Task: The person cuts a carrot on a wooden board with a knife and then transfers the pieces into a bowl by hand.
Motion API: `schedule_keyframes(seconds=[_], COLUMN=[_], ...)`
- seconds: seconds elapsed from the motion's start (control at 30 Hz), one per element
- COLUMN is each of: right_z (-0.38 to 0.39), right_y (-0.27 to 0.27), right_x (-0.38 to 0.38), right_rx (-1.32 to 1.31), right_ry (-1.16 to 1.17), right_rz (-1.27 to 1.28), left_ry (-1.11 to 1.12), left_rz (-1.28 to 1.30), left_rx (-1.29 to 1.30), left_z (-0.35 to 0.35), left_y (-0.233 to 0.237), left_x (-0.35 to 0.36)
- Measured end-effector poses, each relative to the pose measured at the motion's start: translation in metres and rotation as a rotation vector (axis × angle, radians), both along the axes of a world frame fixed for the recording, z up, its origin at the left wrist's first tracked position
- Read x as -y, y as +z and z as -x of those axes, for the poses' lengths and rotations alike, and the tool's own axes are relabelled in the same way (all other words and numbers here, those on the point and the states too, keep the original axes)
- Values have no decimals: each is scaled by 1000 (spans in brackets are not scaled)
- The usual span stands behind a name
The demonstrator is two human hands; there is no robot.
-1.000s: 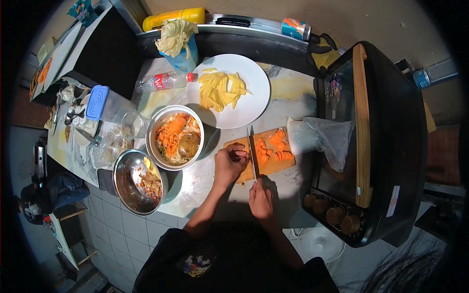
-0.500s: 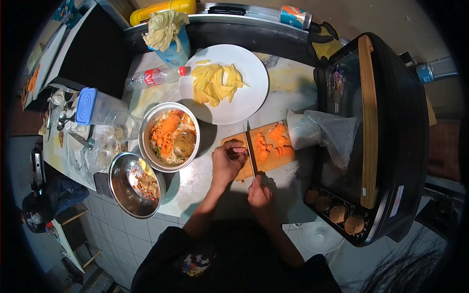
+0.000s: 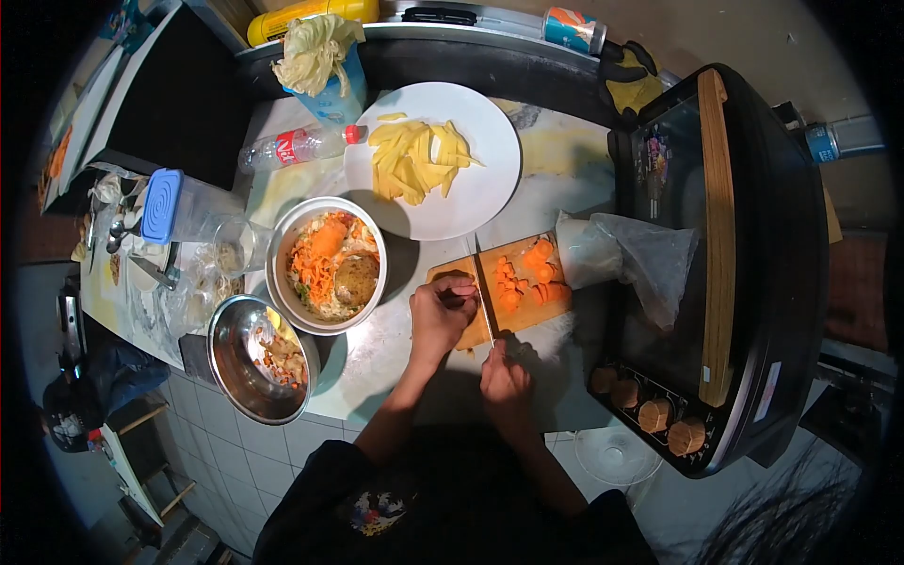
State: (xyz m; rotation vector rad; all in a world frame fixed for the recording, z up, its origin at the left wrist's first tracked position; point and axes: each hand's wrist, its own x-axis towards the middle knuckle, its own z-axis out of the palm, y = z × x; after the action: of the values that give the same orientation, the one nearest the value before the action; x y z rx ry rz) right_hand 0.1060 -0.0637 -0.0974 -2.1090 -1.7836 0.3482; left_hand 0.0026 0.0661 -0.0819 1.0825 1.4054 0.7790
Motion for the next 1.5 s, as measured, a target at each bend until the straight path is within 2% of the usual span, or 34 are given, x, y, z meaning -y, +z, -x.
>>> schedule_keyframes(seconds=[0.07, 0.2, 0.4, 0.5, 0.57, 0.6, 0.67, 0.7, 0.77, 0.9, 1.0, 1.1, 1.17, 1.2, 1.27, 1.37, 1.5], right_z=[-1, -4, -1, -3, -3, -5, -8, -7, -4, -5, -1, 1, 7, 9, 10, 8, 7], right_y=[14, 14, 23, 19, 10, 3, -8, -7, -7, -14, -5, 0, 16, 22, 31, 38, 30], right_x=[-5, -3, -8, -9, -1, 1, 4, 3, 1, -1, -2, -6, -19, -24, -36, -41, -32], right_rx=[-4, -41, 32, 19, 195, 195, 265, 265, 442, 442, 417, 420, 308, 307, 138, 26, 58], right_ry=[-11, 2, 0, -14, 45, 44, 90, 91, 70, 73, 57, 55, -21, -22, -56, -50, -34], right_rz=[265, 267, 355, 372, 90, 90, -79, -80, -156, -92, -193, -106, 299, 297, 480, 554, 554], left_ry=[23, 46, 30, 45, 46, 49, 43, 36, 31, 25, 34, 36, 35, 32, 35, 34, 24], left_rz=[-28, -69, -22, -20, -26, -34, -46, -59, -49, -34, -43, -56, -53, -50, -55, -47, -38], left_rx=[15, 24, -54, 2, 4, 7, -21, -49, -53, -57, -44, -6, -33, -57, -35, -47, -80], left_z=[0, -1, -1, -1, 0, -1, -1, 0, 0, 0, 0, 1, 0, 0, 0, 0, 0], left_y=[-7, -14, 0, -10, -14, -14, -8, -6, -6, -9, -8, -16, -11, -9, -14, -7, 0], left_x=[1, 1, -1, 0, 1, 0, 0, 0, 0, 0, 0, 1, 1, 0, 0, -1, -1])
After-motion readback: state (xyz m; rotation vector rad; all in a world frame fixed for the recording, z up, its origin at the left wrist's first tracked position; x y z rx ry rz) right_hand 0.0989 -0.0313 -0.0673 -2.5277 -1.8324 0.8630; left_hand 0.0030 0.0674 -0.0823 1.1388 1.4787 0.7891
